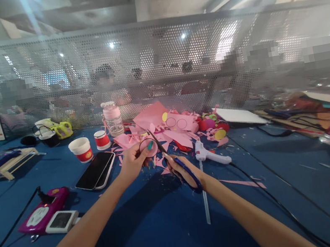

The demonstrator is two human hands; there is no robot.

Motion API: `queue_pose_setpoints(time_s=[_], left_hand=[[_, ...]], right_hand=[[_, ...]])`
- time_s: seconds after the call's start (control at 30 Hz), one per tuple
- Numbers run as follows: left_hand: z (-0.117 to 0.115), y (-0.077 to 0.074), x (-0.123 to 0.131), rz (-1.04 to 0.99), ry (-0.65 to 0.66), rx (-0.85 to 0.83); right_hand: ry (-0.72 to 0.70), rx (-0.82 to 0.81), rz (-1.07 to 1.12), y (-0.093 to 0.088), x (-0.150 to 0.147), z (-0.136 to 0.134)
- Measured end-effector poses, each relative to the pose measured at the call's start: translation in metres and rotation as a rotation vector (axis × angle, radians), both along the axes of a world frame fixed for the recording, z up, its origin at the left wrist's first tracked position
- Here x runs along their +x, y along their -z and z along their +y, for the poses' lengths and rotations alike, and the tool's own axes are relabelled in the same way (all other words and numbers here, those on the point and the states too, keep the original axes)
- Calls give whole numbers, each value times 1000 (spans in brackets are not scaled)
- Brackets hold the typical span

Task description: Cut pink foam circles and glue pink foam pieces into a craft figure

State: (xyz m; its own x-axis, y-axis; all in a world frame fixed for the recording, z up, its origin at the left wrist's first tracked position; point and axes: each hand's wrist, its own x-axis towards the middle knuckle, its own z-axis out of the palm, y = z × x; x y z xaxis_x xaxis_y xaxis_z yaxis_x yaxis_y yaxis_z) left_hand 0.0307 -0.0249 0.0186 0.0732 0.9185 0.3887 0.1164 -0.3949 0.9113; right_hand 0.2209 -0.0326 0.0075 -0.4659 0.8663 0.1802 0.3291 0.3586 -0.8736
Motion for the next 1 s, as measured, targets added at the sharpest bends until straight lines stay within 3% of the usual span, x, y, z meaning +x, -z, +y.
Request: queue_pose_setpoints(time_s=[0.43,1.0], left_hand=[[0,0,0,25,-1,19],[2,0,-2,2,17,-5]], right_hand=[[26,97,-95,-3,0,-1],[22,69,-39,-1,2,3]])
